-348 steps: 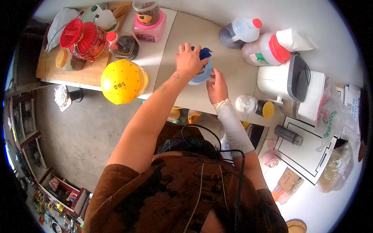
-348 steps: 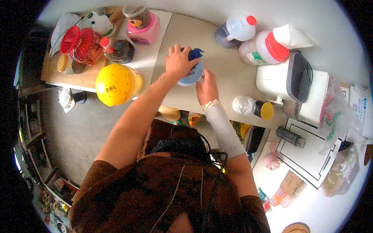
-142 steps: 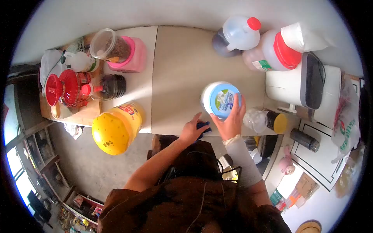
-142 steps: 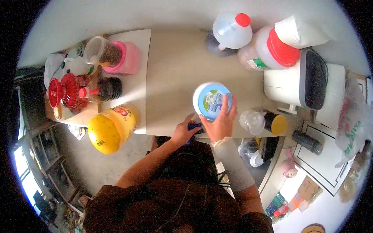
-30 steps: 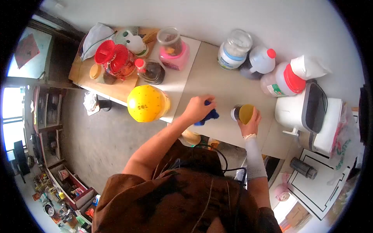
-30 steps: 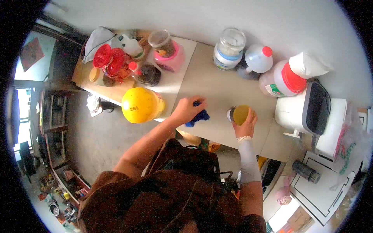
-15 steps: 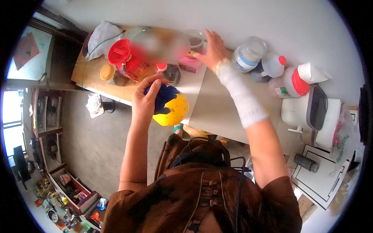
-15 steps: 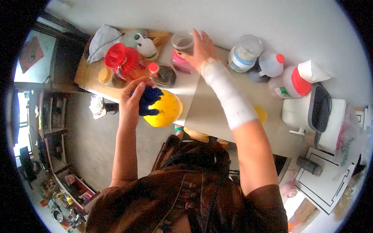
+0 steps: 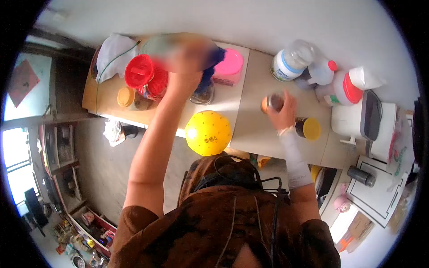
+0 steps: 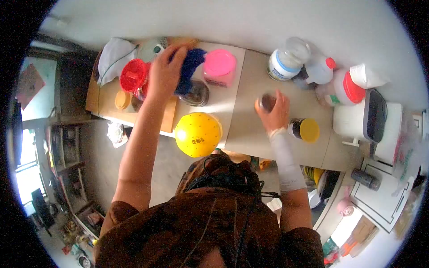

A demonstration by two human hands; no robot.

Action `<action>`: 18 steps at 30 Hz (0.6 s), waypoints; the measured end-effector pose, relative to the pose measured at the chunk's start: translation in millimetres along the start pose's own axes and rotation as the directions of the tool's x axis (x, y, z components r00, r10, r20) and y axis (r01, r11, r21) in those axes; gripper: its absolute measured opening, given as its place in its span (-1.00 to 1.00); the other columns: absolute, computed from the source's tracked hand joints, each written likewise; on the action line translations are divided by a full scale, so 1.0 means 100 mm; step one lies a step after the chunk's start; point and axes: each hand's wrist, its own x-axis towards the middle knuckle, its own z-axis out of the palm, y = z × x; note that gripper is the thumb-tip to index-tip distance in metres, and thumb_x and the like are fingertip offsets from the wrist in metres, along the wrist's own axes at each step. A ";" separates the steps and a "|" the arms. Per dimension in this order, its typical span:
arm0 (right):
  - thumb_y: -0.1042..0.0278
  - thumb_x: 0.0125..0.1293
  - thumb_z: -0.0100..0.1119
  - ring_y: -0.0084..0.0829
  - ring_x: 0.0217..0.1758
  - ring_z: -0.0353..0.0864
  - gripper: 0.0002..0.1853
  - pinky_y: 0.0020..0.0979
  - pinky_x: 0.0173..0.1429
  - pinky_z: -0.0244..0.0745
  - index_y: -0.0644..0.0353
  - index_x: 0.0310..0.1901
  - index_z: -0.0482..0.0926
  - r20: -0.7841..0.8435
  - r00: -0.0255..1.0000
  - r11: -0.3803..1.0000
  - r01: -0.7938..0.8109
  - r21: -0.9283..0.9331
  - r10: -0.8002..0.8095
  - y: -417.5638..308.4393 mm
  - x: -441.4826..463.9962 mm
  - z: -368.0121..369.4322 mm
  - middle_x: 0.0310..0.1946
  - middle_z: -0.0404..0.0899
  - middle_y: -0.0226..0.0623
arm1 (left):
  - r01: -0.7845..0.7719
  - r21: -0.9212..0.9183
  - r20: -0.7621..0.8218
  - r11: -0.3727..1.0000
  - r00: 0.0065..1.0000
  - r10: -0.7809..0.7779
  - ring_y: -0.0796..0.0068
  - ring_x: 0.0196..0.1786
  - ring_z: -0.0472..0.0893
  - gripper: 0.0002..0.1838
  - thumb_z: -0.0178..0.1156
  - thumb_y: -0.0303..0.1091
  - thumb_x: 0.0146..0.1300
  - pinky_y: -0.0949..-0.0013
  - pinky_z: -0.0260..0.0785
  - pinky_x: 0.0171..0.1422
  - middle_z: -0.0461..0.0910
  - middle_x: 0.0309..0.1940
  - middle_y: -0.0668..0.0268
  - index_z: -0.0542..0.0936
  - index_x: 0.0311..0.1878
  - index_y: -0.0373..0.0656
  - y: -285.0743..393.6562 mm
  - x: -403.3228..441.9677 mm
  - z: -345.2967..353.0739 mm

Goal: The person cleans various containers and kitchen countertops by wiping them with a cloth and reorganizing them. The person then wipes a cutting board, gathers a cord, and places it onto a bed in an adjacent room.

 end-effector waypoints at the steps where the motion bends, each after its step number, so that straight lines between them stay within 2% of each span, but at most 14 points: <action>1: 0.05 0.10 0.37 0.04 0.27 0.27 -0.16 -0.05 0.32 0.25 0.30 0.32 0.20 -0.009 1.000 1.000 -0.018 0.001 0.018 0.20 -0.22 0.07 0.17 0.31 0.14 | -0.067 0.135 0.056 0.989 0.997 0.059 0.38 -0.13 0.64 -0.68 0.09 -0.20 0.38 0.33 0.46 0.01 0.68 -0.18 0.18 0.62 0.00 -0.24 -0.09 0.14 0.20; 3: 0.10 0.11 0.36 0.05 0.33 0.22 -0.14 -0.05 0.34 0.24 0.25 0.36 0.15 0.038 0.999 0.987 -0.017 -0.163 0.024 0.51 -0.62 0.17 0.22 0.27 0.11 | -0.145 0.277 0.108 0.950 0.987 0.119 -0.02 -0.04 0.57 -0.65 0.08 -0.18 0.33 0.20 0.39 0.13 0.63 -0.15 -0.01 0.61 -0.03 -0.26 -0.35 0.40 0.65; 4: 0.10 0.11 0.36 0.05 0.33 0.22 -0.14 -0.05 0.34 0.24 0.25 0.36 0.15 0.030 0.998 0.987 -0.043 -0.158 0.048 0.55 -0.73 0.16 0.22 0.27 0.11 | -0.158 0.278 0.132 0.947 0.983 0.125 -0.02 -0.04 0.57 -0.65 0.08 -0.18 0.33 0.20 0.39 0.13 0.63 -0.15 -0.01 0.61 -0.03 -0.26 -0.52 0.53 0.82; 6: 0.17 0.07 0.40 0.06 0.36 0.18 -0.13 -0.04 0.36 0.22 0.24 0.36 0.15 0.039 0.972 0.969 -0.228 -0.096 0.233 0.58 -0.92 0.08 0.25 0.25 0.07 | -0.089 0.557 0.298 0.826 0.949 -0.099 0.00 0.18 0.45 -0.47 0.14 0.04 0.26 0.13 0.34 0.24 0.49 0.11 0.00 0.56 0.11 -0.19 -0.70 0.66 1.08; 7: 0.17 0.07 0.40 0.06 0.36 0.18 -0.13 -0.04 0.36 0.22 0.24 0.36 0.15 0.032 0.966 0.963 -0.254 -0.092 0.258 0.59 -0.99 0.01 0.25 0.25 0.07 | -0.109 0.557 0.323 0.823 0.942 -0.093 0.00 0.18 0.45 -0.47 0.14 0.04 0.26 0.13 0.34 0.24 0.49 0.11 0.00 0.56 0.11 -0.19 -0.71 0.63 1.18; 9: 0.23 0.03 0.43 0.08 0.37 0.17 -0.11 -0.04 0.36 0.23 0.23 0.36 0.15 0.068 0.965 0.967 -0.255 0.009 0.254 0.61 -1.11 -0.11 0.27 0.21 0.06 | -0.044 0.847 0.258 0.530 0.906 -0.336 -0.09 0.36 0.22 -0.22 0.21 0.27 0.10 -0.01 0.28 0.32 0.24 0.35 0.06 0.44 0.26 -0.09 -0.71 0.53 1.34; 10: 0.23 0.03 0.43 0.08 0.37 0.17 -0.11 -0.04 0.36 0.23 0.23 0.36 0.15 0.067 0.960 0.962 -0.274 0.009 0.273 0.67 -1.18 -0.13 0.27 0.21 0.06 | -0.020 0.831 0.285 0.556 0.873 -0.396 -0.16 0.43 0.05 -0.06 0.24 0.39 -0.02 -0.12 0.24 0.34 0.08 0.42 0.09 0.36 0.33 -0.05 -0.75 0.53 1.37; 11: 0.24 0.02 0.43 0.08 0.36 0.17 -0.12 -0.04 0.34 0.25 0.21 0.36 0.16 0.045 0.972 0.973 -0.229 0.009 0.229 0.73 -1.24 -0.13 0.27 0.20 0.07 | -0.029 0.834 0.296 0.551 0.866 -0.403 -0.16 0.43 0.05 -0.06 0.24 0.39 -0.02 -0.12 0.24 0.34 0.08 0.42 0.09 0.36 0.33 -0.05 -0.81 0.52 1.40; 13: 0.26 0.01 0.43 0.08 0.35 0.18 -0.13 -0.05 0.33 0.27 0.20 0.35 0.17 0.053 0.979 0.980 -0.197 0.018 0.196 0.75 -1.33 -0.15 0.27 0.19 0.08 | -0.121 0.852 0.293 0.509 0.916 -0.273 -0.12 0.42 0.10 -0.04 0.23 0.40 -0.02 -0.09 0.24 0.35 0.12 0.39 0.02 0.34 0.34 -0.06 -0.97 0.49 1.39; 14: 0.27 0.02 0.42 0.08 0.35 0.18 -0.13 -0.05 0.32 0.28 0.19 0.35 0.17 0.060 0.977 0.978 -0.206 0.039 0.204 0.74 -1.33 -0.19 0.26 0.19 0.08 | -0.169 0.863 0.276 0.476 0.947 -0.164 -0.11 0.36 0.19 -0.21 0.22 0.26 0.08 -0.08 0.29 0.29 0.21 0.31 -0.02 0.42 0.28 -0.06 -1.05 0.48 1.39; 15: 0.28 0.03 0.41 0.08 0.35 0.18 -0.14 -0.05 0.31 0.30 0.18 0.35 0.17 0.062 0.976 0.976 -0.210 0.061 0.207 0.73 -1.33 -0.20 0.25 0.19 0.09 | -0.167 0.872 0.280 0.460 0.941 -0.191 -0.11 0.36 0.19 -0.21 0.22 0.26 0.08 -0.08 0.29 0.29 0.21 0.31 -0.02 0.42 0.28 -0.06 -1.12 0.49 1.36; 17: 0.34 0.00 0.43 0.07 0.35 0.19 -0.11 -0.07 0.32 0.31 0.14 0.37 0.15 0.082 0.978 0.980 -0.197 0.041 0.193 0.81 -1.36 -0.17 0.25 0.19 0.06 | -0.284 0.885 0.293 0.368 0.956 0.034 -0.11 0.23 0.34 -0.50 0.19 0.05 0.17 -0.02 0.37 0.18 0.37 0.17 0.01 0.57 0.10 -0.03 -1.16 0.61 1.29; 18: 0.36 -0.02 0.44 0.07 0.35 0.18 -0.09 -0.07 0.33 0.31 0.13 0.37 0.14 0.080 0.980 0.983 -0.182 0.018 0.180 0.86 -1.37 -0.14 0.26 0.19 0.05 | -0.277 0.891 0.286 0.360 0.958 0.028 -0.11 0.23 0.34 -0.50 0.19 0.05 0.17 -0.02 0.37 0.18 0.37 0.17 0.01 0.57 0.10 -0.03 -1.10 0.60 1.25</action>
